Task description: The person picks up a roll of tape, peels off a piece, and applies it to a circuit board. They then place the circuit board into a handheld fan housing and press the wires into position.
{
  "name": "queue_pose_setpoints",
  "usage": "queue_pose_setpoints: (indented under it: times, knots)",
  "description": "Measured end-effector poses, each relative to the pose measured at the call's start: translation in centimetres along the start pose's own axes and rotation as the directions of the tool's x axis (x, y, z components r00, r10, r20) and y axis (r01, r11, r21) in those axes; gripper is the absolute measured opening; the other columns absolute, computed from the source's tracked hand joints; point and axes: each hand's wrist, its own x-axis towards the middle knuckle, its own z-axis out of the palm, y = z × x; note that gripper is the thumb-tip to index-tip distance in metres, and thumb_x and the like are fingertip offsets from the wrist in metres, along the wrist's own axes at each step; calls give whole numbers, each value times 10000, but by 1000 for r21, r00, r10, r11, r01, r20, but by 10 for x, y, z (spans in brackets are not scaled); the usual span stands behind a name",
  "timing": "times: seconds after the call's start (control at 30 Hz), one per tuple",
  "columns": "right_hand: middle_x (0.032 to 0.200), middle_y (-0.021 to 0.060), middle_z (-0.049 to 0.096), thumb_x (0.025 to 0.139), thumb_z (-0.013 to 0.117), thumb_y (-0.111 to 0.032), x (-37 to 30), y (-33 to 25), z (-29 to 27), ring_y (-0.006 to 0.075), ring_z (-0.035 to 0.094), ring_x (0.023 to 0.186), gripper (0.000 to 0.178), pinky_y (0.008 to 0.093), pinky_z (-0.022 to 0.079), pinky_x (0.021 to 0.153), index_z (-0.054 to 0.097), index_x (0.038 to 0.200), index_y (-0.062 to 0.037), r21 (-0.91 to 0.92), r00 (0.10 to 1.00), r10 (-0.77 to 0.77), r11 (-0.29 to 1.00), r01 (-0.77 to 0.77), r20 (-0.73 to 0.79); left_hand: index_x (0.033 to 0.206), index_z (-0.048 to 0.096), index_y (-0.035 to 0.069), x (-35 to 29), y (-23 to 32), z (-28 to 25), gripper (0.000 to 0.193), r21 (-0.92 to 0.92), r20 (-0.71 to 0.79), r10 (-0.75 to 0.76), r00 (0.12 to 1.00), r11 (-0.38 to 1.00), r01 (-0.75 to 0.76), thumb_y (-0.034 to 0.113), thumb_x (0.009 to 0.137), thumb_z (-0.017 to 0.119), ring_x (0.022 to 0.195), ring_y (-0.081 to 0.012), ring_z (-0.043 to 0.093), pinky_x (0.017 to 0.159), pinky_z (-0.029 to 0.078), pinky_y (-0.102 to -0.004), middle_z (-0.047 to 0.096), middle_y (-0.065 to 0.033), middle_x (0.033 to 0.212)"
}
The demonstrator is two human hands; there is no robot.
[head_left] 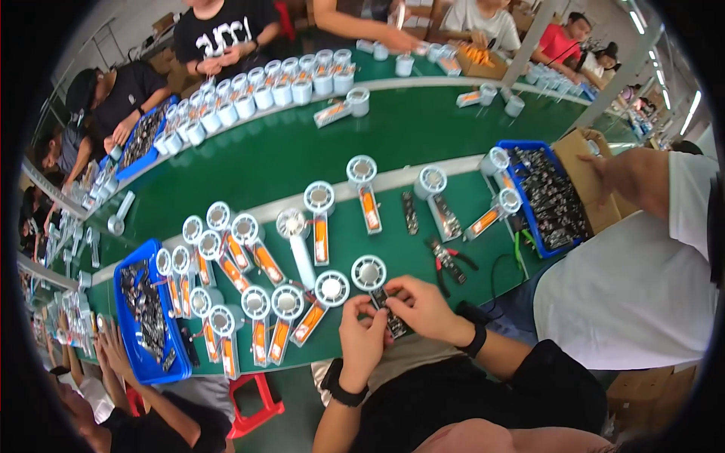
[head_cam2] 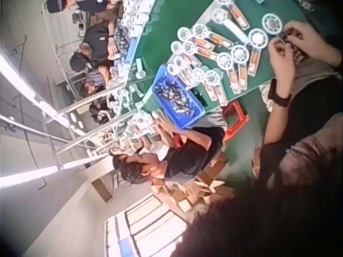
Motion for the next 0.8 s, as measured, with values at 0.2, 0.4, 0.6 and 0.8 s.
queue_pose_setpoints:
  times: [0.2,0.4,0.6,0.8]
  knots:
    - [1086,140,714,958,692,-62,3,11,-2,172,721,902,275,300,583,779,638,1207,41,-70,997,-66,995,69,46,1401,496,-25,-10,-13,-2,453,733,119,462,879,556,-392,118,997,641,837,-358,699,687,575,-438,621,-198,1097]
    - [1122,137,712,981,685,-70,-11,25,-8,165,707,980,323,300,581,826,598,1264,58,302,998,31,952,-45,53,1464,458,-46,-26,-6,11,557,701,158,499,852,551,-453,150,982,655,977,-431,659,842,548,-474,615,-265,1191]
    - [1127,134,707,980,697,-77,-12,-22,-13,171,706,992,366,307,591,805,573,1301,49,247,998,-59,968,47,39,1482,437,-76,-29,19,4,640,400,108,372,922,833,-383,69,924,713,1065,-406,649,873,550,-462,616,-255,1248]
    - [1008,204,727,937,757,-299,-4,-102,-26,308,746,899,481,399,589,739,600,1230,48,-258,976,-107,954,154,188,1466,459,-63,-20,27,6,663,497,127,619,775,637,-590,27,878,750,1084,-390,637,863,559,-432,614,-237,1244]
